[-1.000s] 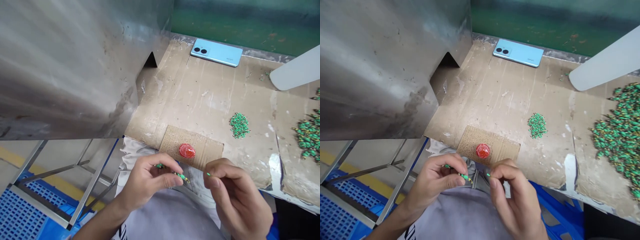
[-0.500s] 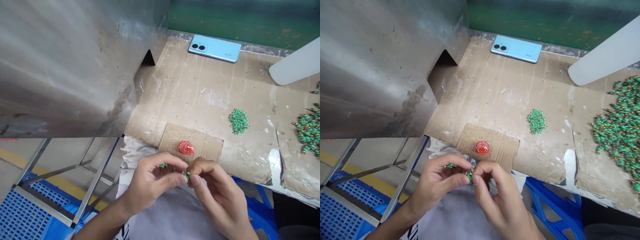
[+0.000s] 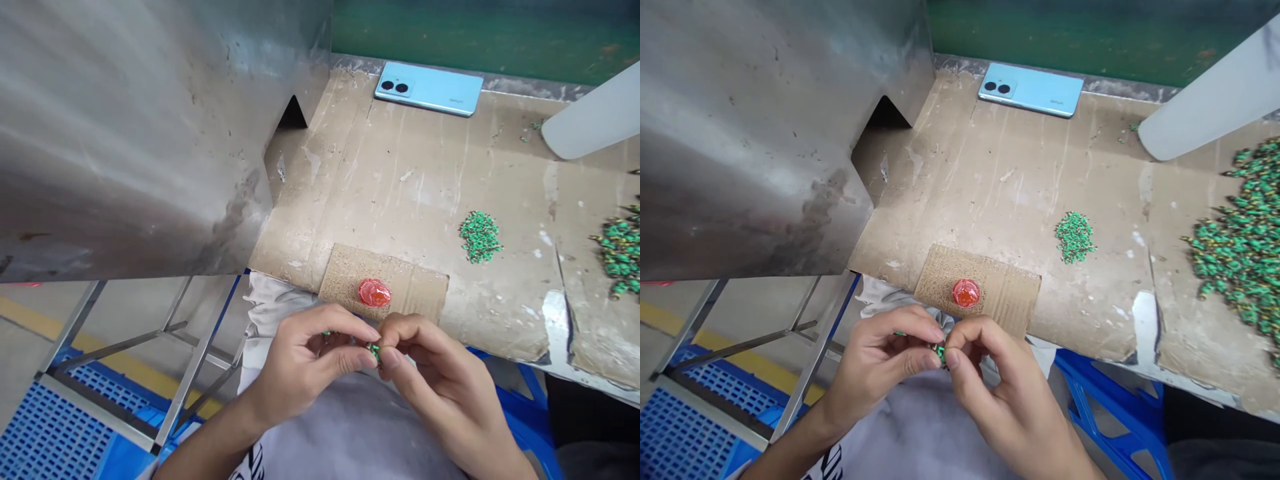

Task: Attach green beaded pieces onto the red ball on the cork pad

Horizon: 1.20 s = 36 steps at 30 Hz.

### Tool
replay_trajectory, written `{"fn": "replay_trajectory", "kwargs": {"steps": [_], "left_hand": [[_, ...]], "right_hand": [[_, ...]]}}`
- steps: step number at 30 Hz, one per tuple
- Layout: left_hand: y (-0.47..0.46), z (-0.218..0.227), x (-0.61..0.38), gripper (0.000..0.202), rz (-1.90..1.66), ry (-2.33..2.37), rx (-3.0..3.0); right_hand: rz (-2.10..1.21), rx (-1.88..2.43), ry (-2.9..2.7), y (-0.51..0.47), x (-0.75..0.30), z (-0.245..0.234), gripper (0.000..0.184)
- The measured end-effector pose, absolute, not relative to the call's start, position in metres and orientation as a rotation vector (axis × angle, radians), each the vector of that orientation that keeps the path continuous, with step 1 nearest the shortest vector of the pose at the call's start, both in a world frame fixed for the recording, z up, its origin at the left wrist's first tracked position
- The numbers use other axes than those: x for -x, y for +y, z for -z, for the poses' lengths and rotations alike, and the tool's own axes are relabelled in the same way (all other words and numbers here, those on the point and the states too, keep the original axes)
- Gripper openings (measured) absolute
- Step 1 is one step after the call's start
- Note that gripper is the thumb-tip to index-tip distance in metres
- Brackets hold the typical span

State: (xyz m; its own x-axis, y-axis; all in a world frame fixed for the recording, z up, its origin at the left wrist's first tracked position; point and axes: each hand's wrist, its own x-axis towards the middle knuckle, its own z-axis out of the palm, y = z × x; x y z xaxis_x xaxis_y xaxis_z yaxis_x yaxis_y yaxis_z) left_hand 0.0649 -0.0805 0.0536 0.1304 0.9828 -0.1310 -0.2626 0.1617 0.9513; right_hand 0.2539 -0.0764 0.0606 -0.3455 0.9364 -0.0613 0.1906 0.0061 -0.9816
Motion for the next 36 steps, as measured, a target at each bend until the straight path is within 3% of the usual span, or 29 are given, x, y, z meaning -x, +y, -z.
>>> {"fn": "replay_trajectory", "kwargs": {"steps": [36], "left_hand": [[-0.084,-0.032,-0.071,0.015,-1.310,0.923,-1.226]], "right_hand": [[-1.391,1.185,-1.694,-0.078,-0.257,-0.072,0.011]]}}
